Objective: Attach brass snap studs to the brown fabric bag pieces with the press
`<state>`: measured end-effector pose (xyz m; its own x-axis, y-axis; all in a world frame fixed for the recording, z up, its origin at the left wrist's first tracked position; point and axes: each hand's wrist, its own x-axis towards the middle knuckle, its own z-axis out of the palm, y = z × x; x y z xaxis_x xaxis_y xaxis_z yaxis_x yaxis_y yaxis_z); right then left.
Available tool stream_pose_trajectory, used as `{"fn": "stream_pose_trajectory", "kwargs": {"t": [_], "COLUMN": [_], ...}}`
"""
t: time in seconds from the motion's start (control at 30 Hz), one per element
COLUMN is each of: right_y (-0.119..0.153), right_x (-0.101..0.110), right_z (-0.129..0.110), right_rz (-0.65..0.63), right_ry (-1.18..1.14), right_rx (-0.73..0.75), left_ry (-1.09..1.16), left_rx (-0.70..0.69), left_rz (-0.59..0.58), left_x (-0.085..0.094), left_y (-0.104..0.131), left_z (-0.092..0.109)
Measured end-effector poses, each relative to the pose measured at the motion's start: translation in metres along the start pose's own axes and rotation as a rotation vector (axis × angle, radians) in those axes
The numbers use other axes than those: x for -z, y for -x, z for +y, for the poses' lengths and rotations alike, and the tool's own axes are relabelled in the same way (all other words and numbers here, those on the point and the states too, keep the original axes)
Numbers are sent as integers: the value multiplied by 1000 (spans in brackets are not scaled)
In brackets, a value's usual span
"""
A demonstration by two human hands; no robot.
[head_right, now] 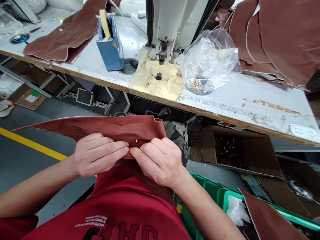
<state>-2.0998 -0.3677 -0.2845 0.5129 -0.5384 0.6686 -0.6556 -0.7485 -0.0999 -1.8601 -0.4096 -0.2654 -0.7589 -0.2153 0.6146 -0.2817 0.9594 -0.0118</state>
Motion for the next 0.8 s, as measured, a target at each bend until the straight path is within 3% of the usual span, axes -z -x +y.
{"fn": "stream_pose_trajectory", "kwargs": {"t": [0.13, 0.23, 0.37, 0.5, 0.63, 0.8], "right_y": [0, -13, -52, -80, -72, -55], "right_x": [1, 5, 19, 30, 22, 10], "right_z": [-3, 7, 41, 63, 53, 35], "right_rz": [-72, -192, -398, -437, -418, -419], "right_ry": [-32, -100, -479, -907, -1125, -1132], "right_rx": [-24, -168, -434, -628, -785, -862], "left_ry": [30, 99, 547, 1036, 1205, 1225], "left_rx": [6, 186, 624, 794, 864, 900], "left_rz": [-4, -82, -344, -448, -479, -479], "left_x": [-6, -5, 8, 22, 21, 13], "left_y": [4, -5, -45, -77, -69, -48], "left_z": [3, -4, -43, -77, -75, -59]}}
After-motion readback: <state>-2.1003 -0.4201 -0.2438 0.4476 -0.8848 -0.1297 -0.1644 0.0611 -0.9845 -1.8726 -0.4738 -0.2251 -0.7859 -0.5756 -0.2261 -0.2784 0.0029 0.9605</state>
